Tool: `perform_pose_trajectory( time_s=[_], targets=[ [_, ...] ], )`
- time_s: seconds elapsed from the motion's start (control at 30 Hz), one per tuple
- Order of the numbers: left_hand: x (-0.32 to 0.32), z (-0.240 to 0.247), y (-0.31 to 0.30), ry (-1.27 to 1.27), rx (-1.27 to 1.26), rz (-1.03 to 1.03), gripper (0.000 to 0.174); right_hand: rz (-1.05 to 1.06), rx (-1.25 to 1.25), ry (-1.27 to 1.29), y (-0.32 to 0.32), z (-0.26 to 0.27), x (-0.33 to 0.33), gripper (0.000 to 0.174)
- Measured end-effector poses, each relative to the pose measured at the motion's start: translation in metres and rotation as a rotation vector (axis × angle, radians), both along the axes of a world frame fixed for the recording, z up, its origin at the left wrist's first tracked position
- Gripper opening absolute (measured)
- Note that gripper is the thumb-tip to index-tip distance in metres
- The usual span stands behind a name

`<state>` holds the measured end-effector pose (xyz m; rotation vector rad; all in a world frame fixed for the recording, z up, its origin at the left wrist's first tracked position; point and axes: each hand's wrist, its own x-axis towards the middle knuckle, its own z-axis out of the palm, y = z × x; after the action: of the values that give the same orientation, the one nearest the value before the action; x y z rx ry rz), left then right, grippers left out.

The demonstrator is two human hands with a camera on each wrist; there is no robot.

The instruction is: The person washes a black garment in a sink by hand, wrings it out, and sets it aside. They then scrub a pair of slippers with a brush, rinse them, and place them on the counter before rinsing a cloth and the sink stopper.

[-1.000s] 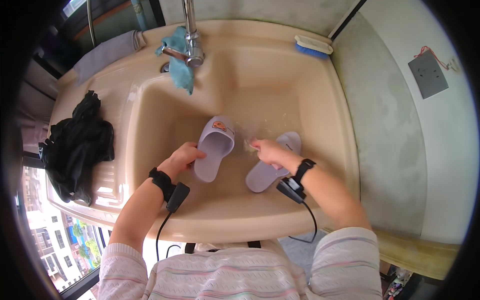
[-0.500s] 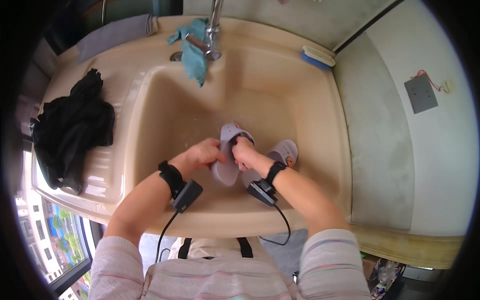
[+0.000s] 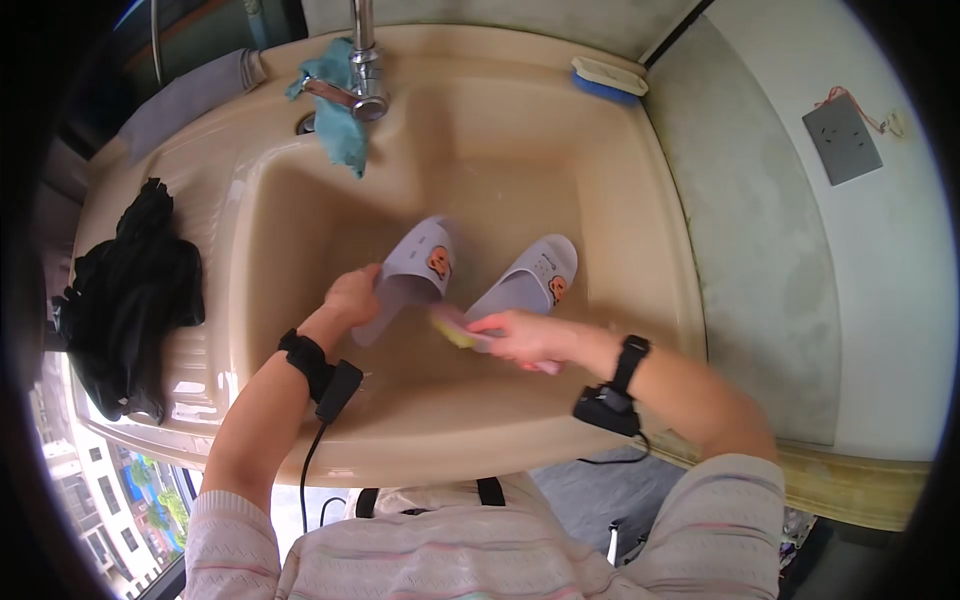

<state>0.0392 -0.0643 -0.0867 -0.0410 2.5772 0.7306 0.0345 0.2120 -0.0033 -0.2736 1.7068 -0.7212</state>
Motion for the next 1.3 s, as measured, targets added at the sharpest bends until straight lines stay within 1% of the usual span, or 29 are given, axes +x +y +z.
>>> perform_pose_trajectory(
  time_s=[0.07,0.1,0.13,0.17,0.2,0.23,0.27,0.3,0.33,0.37,0.43,0.47,0.53,0.63,0.67,0.73,0.83,0.87,0.9,0.93,0.97,1.03,1.07,1.1,1.13,1.17,1.23,1.27,1.3],
  targets=[
    [-0.004,-0.001,-0.007,-0.110,-0.123,0.024,0.046,-0.113,0.018,0.196,0.034,0.004,-0.011,0.052],
    [-0.005,0.000,-0.006,-0.115,-0.128,0.014,0.046,-0.239,0.038,0.188,0.049,0.007,-0.023,0.051],
    [-0.007,0.007,-0.004,-0.097,-0.287,0.076,0.042,-0.255,0.079,0.363,0.058,0.009,-0.032,0.048],
    [-0.008,0.012,-0.001,-0.077,-0.446,0.135,0.039,-0.265,0.079,0.356,0.067,0.002,-0.041,0.048],
    [-0.003,0.014,0.005,0.269,-0.527,0.050,0.028,-0.283,0.191,0.445,0.076,-0.014,-0.050,0.050],
    [-0.008,0.022,0.018,0.271,-0.531,0.035,0.028,-0.301,0.303,0.534,0.084,-0.030,-0.054,0.052],
    [-0.013,0.032,0.038,0.233,-0.352,-0.009,0.028,-0.312,0.301,0.530,0.087,-0.048,-0.055,0.052],
    [-0.017,0.038,0.058,0.189,-0.175,-0.048,0.029,-0.261,0.392,0.553,0.084,-0.068,-0.055,0.057],
    [-0.021,0.030,0.075,0.053,-0.137,-0.179,0.035,-0.205,0.482,0.573,0.078,-0.082,-0.055,0.064],
    [-0.025,0.019,0.091,-0.084,-0.095,-0.307,0.041,-0.206,0.479,0.565,0.071,-0.089,-0.057,0.064],
    [-0.021,-0.002,0.116,-0.305,-0.027,-0.275,0.057,-0.203,0.530,0.385,0.056,-0.102,-0.060,0.077],
    [-0.017,-0.016,0.123,-0.314,-0.026,-0.277,0.057,-0.203,0.532,0.376,0.050,-0.104,-0.059,0.077],
    [-0.011,-0.038,0.133,-0.307,0.045,-0.245,0.063,-0.326,0.428,0.441,0.039,-0.103,-0.058,0.079],
    [-0.018,-0.036,0.135,-0.398,0.005,-0.229,0.063,-0.351,0.417,0.361,0.022,-0.081,-0.062,0.080],
    [-0.021,-0.043,0.133,-0.400,0.004,-0.233,0.063,-0.354,0.417,0.357,0.026,-0.096,-0.065,0.080],
    [-0.024,-0.056,0.126,-0.409,-0.074,-0.120,0.059,-0.259,0.368,0.576,0.034,-0.136,-0.074,0.075],
    [-0.031,-0.049,0.120,-0.345,-0.108,-0.050,0.054,-0.298,0.341,0.526,0.053,-0.141,-0.097,0.073],
    [-0.031,-0.054,0.116,-0.341,-0.114,-0.042,0.054,-0.310,0.329,0.511,0.063,-0.145,-0.103,0.073],
    [-0.031,-0.063,0.110,-0.331,-0.137,-0.091,0.053,-0.199,0.300,0.660,0.077,-0.149,-0.107,0.068],
    [-0.030,-0.061,0.103,-0.324,-0.157,-0.140,0.051,-0.085,0.270,0.805,0.083,-0.147,-0.109,0.064],
    [-0.025,-0.058,0.094,-0.321,-0.160,-0.134,0.051,-0.082,0.265,0.810,0.086,-0.146,-0.108,0.064],
    [-0.013,-0.041,0.073,-0.322,-0.315,-0.434,0.051,-0.117,0.384,0.791,0.088,-0.142,-0.095,0.062],
    [-0.012,-0.015,0.064,-0.324,-0.318,-0.427,0.051,-0.112,0.378,0.791,0.079,-0.141,-0.087,0.062],
    [-0.013,0.022,0.055,-0.408,-0.309,-0.369,0.054,-0.095,0.420,0.719,0.064,-0.142,-0.077,0.060],
    [-0.013,0.041,0.048,-0.493,-0.300,-0.310,0.058,-0.084,0.439,0.681,0.053,-0.142,-0.069,0.059],
    [-0.014,0.041,0.038,-0.496,-0.302,-0.306,0.058,-0.073,0.457,0.644,0.043,-0.144,-0.061,0.058],
    [-0.014,0.042,0.013,-0.364,-0.393,-0.229,0.068,-0.174,0.287,0.473,0.030,-0.142,-0.052,0.059],
    [-0.012,0.031,0.007,-0.213,-0.260,-0.235,0.078,-0.170,0.284,0.478,0.017,-0.134,-0.051,0.059],
    [-0.011,0.016,0.010,-0.209,-0.260,-0.231,0.078,-0.285,0.269,0.417,0.006,-0.126,-0.050,0.058]
  ],
)
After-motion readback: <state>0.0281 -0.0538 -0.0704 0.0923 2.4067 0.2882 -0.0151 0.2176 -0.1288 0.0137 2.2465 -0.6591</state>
